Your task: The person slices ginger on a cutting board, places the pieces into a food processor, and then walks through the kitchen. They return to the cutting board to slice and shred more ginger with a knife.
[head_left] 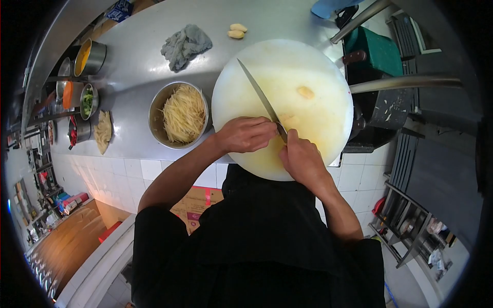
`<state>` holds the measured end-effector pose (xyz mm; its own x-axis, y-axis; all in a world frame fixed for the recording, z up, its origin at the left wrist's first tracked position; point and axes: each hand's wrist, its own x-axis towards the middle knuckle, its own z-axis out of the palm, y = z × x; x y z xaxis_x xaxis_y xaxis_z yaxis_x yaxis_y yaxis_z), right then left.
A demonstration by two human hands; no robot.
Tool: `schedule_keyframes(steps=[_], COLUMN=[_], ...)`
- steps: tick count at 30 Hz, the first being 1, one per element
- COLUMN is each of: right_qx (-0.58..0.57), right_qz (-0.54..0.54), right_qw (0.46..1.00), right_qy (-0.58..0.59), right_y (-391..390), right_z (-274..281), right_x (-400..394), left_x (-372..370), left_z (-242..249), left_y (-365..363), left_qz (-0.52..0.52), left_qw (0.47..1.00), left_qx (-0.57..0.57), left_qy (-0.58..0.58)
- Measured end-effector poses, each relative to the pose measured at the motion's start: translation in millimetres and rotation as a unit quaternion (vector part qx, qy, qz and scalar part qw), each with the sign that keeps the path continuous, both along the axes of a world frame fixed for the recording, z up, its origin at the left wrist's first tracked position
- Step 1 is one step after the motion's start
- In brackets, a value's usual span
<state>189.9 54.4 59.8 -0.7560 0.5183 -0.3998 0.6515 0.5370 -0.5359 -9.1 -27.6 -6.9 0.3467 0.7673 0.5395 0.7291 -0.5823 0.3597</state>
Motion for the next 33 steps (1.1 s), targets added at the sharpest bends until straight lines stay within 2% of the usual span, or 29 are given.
schedule_keyframes(steps=[6,18,24,33], right_qx=[-0.027,-0.031,-0.041,-0.041], right_qz=[0.02,0.028,0.018,0.009], right_qw=[0.999,0.999,0.999,0.999], right_qy=[-0.034,-0.026,-0.021,-0.011], right_y=[-5.0,-3.4,-3.1,-4.6], right_z=[39.9,23.7,40.9,34.4], right_x=[17.3,13.7,18.0,18.0], left_x=[-0.3,-1.0,0.4,-0.1], left_z=[2.9,-1.4,-0.9,3.5], left_y=[1.3,-0.2,1.1,1.7], left_qz=[-0.007,-0.001,-0.001,-0.001], left_qw=[1.0,1.0,1.0,1.0], left_qx=[0.006,-0.003,0.01,0.005], left_qy=[0.015,0.022,0.007,0.004])
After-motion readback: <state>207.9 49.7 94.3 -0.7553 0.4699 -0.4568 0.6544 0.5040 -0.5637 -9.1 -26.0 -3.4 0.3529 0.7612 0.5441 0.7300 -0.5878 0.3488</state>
